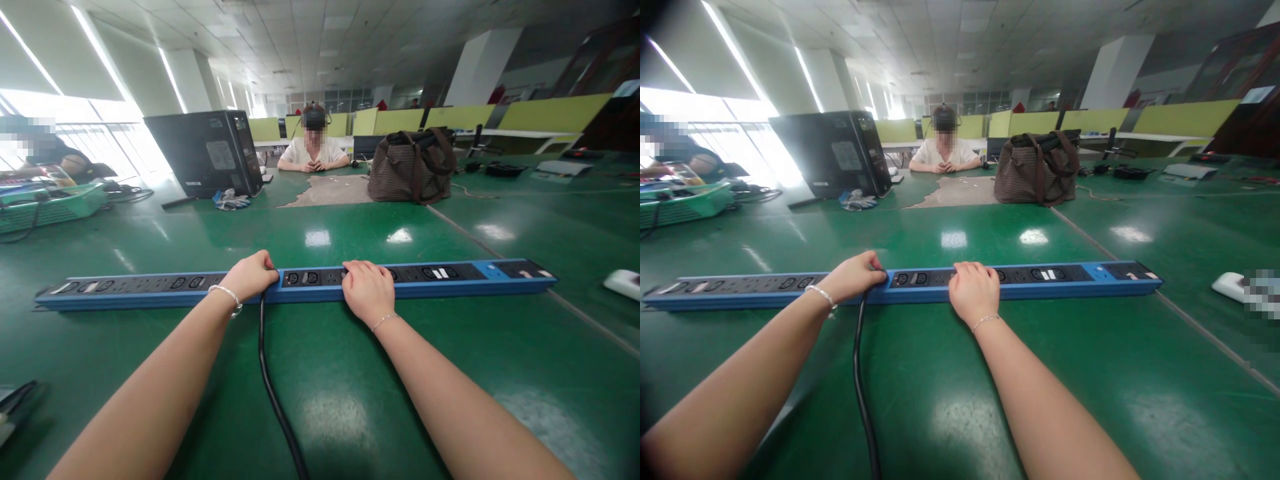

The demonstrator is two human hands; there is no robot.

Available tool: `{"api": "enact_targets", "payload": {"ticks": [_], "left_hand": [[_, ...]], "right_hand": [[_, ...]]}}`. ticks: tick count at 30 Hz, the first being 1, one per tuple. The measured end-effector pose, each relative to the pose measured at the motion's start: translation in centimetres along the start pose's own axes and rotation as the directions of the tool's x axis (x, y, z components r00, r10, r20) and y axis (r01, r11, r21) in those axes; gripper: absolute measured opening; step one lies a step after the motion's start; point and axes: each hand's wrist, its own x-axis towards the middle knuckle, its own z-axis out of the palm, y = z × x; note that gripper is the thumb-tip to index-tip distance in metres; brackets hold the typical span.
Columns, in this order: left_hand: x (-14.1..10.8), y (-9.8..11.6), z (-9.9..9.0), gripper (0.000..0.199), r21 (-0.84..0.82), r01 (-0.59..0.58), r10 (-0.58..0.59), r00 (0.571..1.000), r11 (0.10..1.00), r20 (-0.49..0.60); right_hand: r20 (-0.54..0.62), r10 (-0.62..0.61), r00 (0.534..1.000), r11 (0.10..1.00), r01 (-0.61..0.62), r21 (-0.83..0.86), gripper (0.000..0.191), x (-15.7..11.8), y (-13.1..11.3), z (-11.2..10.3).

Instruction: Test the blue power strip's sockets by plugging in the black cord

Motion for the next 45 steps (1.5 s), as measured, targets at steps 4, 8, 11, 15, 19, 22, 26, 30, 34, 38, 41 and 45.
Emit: {"api": "enact_targets", "payload": {"ticks": [4, 8, 11, 15, 19, 22, 26, 30, 34, 38, 41, 45], "left_hand": [[-0.6, 0.1, 0.4, 0.02, 0.053, -0.025, 0.027, 0.999, 0.998, -0.04], [-1.2, 0.2, 0.8, 0.02, 0.097, -0.029, 0.035, 0.997, 0.995, -0.064], [-1.1, 0.3, 0.8, 0.021, 0.115, -0.036, 0.045, 0.996, 0.993, -0.073], [-0.3, 0.4, 0.1, 0.017, 0.074, -0.045, 0.045, 0.999, 0.996, -0.002], [0.1, 0.5, -0.2, 0.014, 0.054, -0.045, 0.044, 0.999, 0.998, 0.021], [-0.4, 0.6, 0.3, 0.019, 0.08, -0.016, 0.017, 1.0, 0.997, -0.019], [-1.9, 1.3, 0.9, 0.027, 0.134, 0.044, -0.036, 0.997, 0.99, -0.067], [-2.8, 2.1, 0.8, 0.03, 0.126, 0.078, -0.067, 0.994, 0.989, -0.087], [-2.9, 2.4, 0.6, 0.031, 0.127, 0.094, -0.089, 0.995, 0.987, -0.048], [-3.1, 2.6, 0.6, 0.032, 0.152, 0.097, -0.091, 0.995, 0.984, -0.05], [-3.2, 2.6, 0.6, 0.032, 0.152, 0.103, -0.091, 0.992, 0.983, -0.082], [-3.2, 2.5, 1.0, 0.032, 0.163, 0.111, -0.093, 0.989, 0.98, -0.117]], "right_hand": [[0.0, 0.003, 1.0, 1.0, -0.003, -0.005, 0.034, 0.0, -0.1, 0.0], [0.018, 0.009, 1.0, 1.0, -0.009, -0.008, 0.034, 0.0, -0.1, -0.1], [0.041, 0.001, 0.999, 1.0, 0.0, -0.018, 0.035, 0.0, 0.0, -0.3], [0.125, -0.084, 0.989, 0.996, 0.088, -0.024, 0.04, 0.0, -0.9, -0.7], [0.225, -0.16, 0.961, 0.987, 0.158, 0.027, 0.046, 0.1, -3.4, -0.6], [0.238, -0.19, 0.953, 0.982, 0.187, 0.037, 0.054, 0.0, -5.2, -0.2], [0.205, -0.236, 0.95, 0.971, 0.238, 0.014, 0.057, -0.2, -5.8, 0.3], [0.177, -0.237, 0.955, 0.97, 0.241, 0.0, 0.055, -0.4, -5.5, 0.5], [0.173, -0.237, 0.956, 0.97, 0.242, -0.007, 0.055, -0.4, -5.5, 0.7], [0.176, -0.237, 0.955, 0.97, 0.242, -0.006, 0.055, -0.4, -5.5, 0.6], [0.178, -0.238, 0.955, 0.97, 0.243, -0.004, 0.053, -0.4, -5.5, 0.6], [0.174, -0.248, 0.953, 0.967, 0.253, -0.006, 0.048, -0.4, -5.4, 0.5]]}}
